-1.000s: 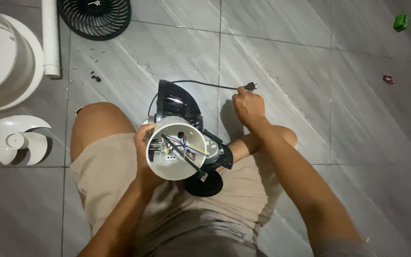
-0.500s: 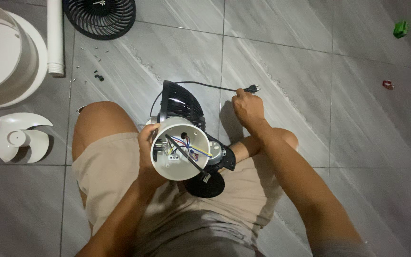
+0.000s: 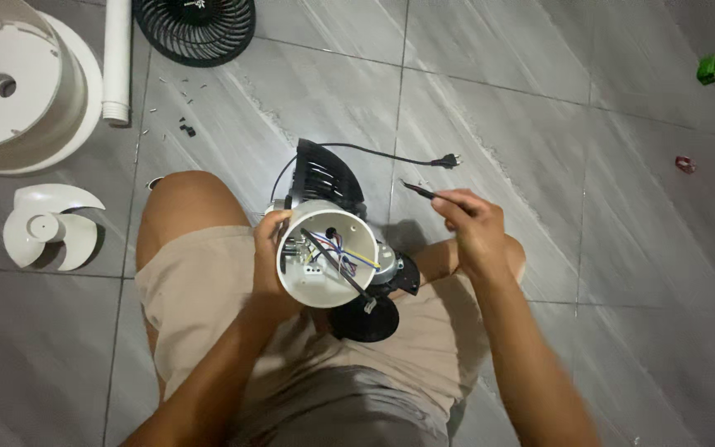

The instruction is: The person sits on the floor and uses a screwdriver and tweezers to adjust and connect wires inside the motor housing of a disassembled electric fan. The person then places a black circular cover over the motor assembly.

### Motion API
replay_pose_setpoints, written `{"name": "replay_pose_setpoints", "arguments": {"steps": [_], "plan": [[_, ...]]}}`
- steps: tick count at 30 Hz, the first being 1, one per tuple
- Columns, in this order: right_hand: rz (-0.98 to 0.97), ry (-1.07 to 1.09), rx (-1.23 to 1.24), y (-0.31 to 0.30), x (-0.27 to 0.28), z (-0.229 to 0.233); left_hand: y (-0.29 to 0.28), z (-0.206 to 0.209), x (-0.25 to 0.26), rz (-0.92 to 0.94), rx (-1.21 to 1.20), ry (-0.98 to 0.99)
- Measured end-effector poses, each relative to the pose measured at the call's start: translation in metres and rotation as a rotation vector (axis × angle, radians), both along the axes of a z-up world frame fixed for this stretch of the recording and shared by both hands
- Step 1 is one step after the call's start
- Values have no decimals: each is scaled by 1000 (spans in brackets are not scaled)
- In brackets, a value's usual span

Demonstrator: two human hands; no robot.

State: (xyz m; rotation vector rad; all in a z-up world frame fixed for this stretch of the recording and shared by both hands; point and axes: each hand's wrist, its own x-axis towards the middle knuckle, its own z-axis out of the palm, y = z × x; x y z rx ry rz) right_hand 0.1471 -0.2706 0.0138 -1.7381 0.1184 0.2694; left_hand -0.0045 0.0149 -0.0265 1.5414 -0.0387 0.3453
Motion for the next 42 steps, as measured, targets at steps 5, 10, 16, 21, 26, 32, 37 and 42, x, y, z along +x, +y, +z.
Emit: {"name": "replay_pose_setpoints", "arguments": {"steps": [5,10,16,21,26,32,37,42], "plan": [[-219,347,488,3,-41,48,-5,19,4,26,-4,-19],[-97,214,646,20,-69,79,-6,28,1,19,-62,-3],[19,-164,62,58,-98,116,-16,30,1,198,167,2],[131,-601,-417,87,-105,144,-20,38,5,118,68,-61],[191,-754,-638,111,-100,153,-29,41,4,243,142,11],[186,-737,-675,123,-99,148,-33,36,-2,218,33,-17],[197,-745,-675,131,-96,145,-35,37,2,268,59,-37],[213,-744,-690,132,-91,143,-33,39,2,253,101,-3]]}}
